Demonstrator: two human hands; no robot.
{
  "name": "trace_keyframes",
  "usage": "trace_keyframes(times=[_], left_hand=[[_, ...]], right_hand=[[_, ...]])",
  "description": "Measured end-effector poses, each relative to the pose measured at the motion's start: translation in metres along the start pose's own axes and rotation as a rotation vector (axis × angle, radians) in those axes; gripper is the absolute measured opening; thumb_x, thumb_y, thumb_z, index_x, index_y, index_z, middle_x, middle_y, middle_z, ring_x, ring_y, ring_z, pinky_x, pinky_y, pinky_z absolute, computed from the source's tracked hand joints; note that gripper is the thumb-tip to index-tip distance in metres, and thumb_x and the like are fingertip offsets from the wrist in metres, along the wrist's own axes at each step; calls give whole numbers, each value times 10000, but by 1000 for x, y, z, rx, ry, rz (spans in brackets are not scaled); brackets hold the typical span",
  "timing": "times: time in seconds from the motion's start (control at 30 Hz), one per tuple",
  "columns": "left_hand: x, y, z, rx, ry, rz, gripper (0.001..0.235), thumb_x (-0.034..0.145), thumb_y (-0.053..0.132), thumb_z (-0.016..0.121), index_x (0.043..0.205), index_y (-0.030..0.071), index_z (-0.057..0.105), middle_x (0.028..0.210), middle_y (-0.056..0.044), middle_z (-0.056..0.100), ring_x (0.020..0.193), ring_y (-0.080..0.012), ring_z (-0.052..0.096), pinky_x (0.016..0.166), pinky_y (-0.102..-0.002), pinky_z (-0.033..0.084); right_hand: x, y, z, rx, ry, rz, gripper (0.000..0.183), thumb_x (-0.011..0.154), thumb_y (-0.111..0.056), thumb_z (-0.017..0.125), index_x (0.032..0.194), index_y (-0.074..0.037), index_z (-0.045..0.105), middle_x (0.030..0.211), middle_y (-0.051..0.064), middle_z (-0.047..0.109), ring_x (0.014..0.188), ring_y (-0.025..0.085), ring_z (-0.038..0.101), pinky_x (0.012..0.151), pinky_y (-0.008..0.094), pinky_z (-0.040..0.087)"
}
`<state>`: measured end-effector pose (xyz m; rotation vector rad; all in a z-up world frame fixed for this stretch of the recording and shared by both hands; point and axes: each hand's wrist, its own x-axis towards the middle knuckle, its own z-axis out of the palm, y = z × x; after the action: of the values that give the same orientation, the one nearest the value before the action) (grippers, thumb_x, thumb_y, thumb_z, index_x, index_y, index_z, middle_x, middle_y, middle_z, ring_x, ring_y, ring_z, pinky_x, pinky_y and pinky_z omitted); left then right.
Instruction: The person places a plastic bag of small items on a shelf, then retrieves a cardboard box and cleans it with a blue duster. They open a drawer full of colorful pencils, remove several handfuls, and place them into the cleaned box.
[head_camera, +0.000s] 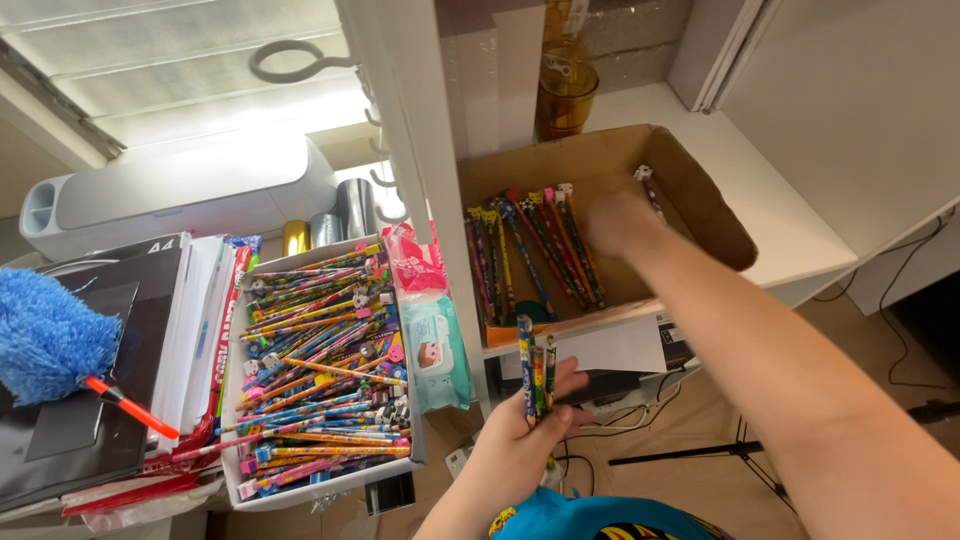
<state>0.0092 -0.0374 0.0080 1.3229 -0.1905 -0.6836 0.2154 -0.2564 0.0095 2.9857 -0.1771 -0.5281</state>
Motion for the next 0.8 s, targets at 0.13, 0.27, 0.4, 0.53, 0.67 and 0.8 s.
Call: trace_keyframes(times=[0.13, 0.27, 0.4, 0.53, 0.67, 0.8], left_hand=[[4, 23, 0, 281, 133, -5, 448, 873, 160, 438, 1318, 197, 480, 1199, -22, 625, 1085, -148, 642, 904, -304, 492], [19, 23, -12, 529, 283, 66, 485, 880, 213, 434, 1362, 176, 390, 1252, -83, 514, 1194, -245, 484, 915, -389, 423], [35, 7, -26, 787, 331, 150, 385, 897, 207, 429, 1231, 17, 460, 1358, -46, 420, 1146, -272, 500, 868, -407, 482], [35, 1, -27, 867, 343, 246, 313, 877, 145, 444, 1144, -5, 511, 1243, -84, 467, 976, -297, 575, 738, -430, 501], [27, -3, -27, 899, 314, 275, 292, 857, 129, 476, 1110, -3, 535, 1164, -94, 473, 964, -285, 564, 740, -426, 511], [24, -14, -27, 982, 284, 310, 328, 807, 105, 540, 1134, 82, 550, 1122, -84, 442, 896, -312, 553, 619, -469, 503]], right_hand=[[-3, -13, 7, 31, -62, -20, 215, 825, -20, 428, 813, -43, 641, 852, 122, 659, 786, 270, 642, 616, 337, 520], [-14, -4, -5, 17, -192, -36, 205, 683, -47, 504, 518, -68, 623, 558, 81, 618, 567, 214, 600, 546, 284, 451], [-23, -6, -4, 197, -151, 8, 455, 840, -300, 471, 486, -74, 645, 474, 38, 617, 490, 150, 599, 562, 262, 463], [17, 10, 14, -406, -279, -103, 349, 629, -208, 808, 957, -118, 728, 978, 39, 657, 863, 240, 662, 651, 319, 550], [-5, 41, 3, 72, -53, 143, 305, 833, -135, 465, 1060, -9, 624, 1070, 191, 647, 996, 330, 628, 799, 370, 523], [-24, 49, 0, 96, -115, 204, 313, 821, -168, 425, 969, -7, 649, 939, 163, 674, 847, 304, 652, 665, 345, 519]])
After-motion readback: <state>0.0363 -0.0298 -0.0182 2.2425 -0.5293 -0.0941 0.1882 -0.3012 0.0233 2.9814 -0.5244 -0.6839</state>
